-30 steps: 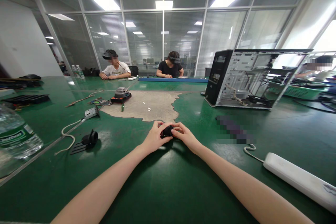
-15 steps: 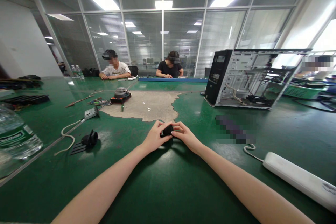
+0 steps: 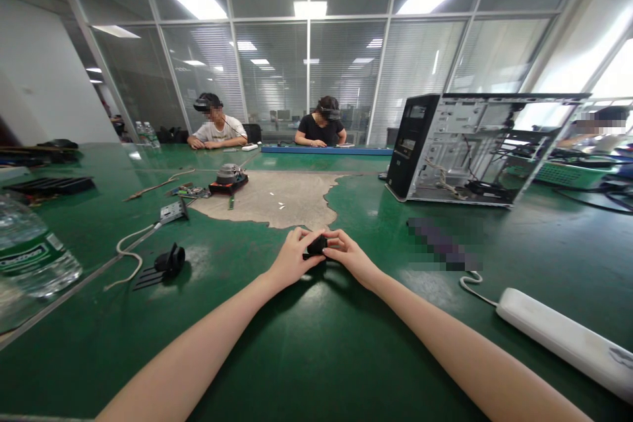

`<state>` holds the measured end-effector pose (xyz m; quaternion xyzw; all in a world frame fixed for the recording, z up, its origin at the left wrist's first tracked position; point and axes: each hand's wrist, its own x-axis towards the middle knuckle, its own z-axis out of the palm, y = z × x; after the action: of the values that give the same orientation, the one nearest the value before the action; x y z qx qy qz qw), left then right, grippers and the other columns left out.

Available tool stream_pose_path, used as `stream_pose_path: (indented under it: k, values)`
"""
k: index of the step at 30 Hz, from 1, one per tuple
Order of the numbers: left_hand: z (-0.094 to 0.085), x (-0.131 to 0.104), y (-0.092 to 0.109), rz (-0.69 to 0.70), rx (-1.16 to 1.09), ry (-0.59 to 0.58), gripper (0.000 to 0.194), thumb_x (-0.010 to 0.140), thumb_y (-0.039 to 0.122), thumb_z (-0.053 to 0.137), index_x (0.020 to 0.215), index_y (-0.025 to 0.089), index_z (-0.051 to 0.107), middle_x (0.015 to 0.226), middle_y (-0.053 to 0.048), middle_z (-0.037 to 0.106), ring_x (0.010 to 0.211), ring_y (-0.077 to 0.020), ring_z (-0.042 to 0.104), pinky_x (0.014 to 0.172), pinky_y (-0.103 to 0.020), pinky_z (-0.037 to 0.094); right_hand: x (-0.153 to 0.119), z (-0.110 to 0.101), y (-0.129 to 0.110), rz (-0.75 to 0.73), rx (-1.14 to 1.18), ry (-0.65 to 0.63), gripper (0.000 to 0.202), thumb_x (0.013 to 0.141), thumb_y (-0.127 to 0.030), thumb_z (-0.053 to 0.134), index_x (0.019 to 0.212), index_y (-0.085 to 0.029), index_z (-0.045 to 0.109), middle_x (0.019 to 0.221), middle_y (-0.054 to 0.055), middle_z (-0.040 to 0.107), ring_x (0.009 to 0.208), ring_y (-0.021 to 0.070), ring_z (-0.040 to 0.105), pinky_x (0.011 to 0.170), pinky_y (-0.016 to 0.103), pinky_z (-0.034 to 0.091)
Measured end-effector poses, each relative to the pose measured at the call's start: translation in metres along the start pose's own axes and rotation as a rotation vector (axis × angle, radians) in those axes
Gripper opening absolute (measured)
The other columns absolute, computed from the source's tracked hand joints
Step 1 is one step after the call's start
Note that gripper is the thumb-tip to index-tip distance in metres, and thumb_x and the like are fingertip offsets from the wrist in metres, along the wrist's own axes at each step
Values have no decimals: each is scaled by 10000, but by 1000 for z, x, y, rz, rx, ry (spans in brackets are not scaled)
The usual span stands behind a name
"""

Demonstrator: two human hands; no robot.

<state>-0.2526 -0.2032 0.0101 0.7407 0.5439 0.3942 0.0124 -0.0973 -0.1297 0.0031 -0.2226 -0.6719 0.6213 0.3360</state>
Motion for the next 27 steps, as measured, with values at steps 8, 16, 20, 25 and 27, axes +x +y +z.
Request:
stream_pose_path:
  k: [8,16,20,25,27]
  values:
    - [1,1,-2,3,43,8,500,715,318,567,1186,290,401,937,-35,457,907,-191,425,844,-365,361,3,0,5,5,-67,65,354,667,-334,589,988,-208,512,889,29,578,817,144,547,787,323,409]
    - [1,0,-3,6,50,-1,512,719,318,566,1197,282,388,947,-40,447,913,-187,417,844,-354,362,1,-1,4,14,29,4,339,655,-320,609,960,-230,493,866,10,577,778,127,556,752,301,425]
    - [1,0,-4,7,42,-8,513,720,318,567,1199,290,383,952,-40,448,918,-190,419,845,-361,362,2,0,7,6,6,51,335,675,-367,579,967,-219,509,850,17,586,761,129,558,754,307,419]
    - [1,0,-3,2,26,-4,508,717,307,571,1191,302,390,946,-39,454,915,-197,425,843,-380,360,2,-2,3,5,-36,18,371,643,-299,612,991,-225,504,892,15,576,803,134,550,787,316,406]
    - [1,0,-2,1,26,-2,504,720,305,567,1192,302,390,942,-38,454,912,-196,426,841,-379,361,1,-2,0,1,-5,-17,386,618,-260,636,975,-235,492,879,5,573,808,132,548,781,311,410]
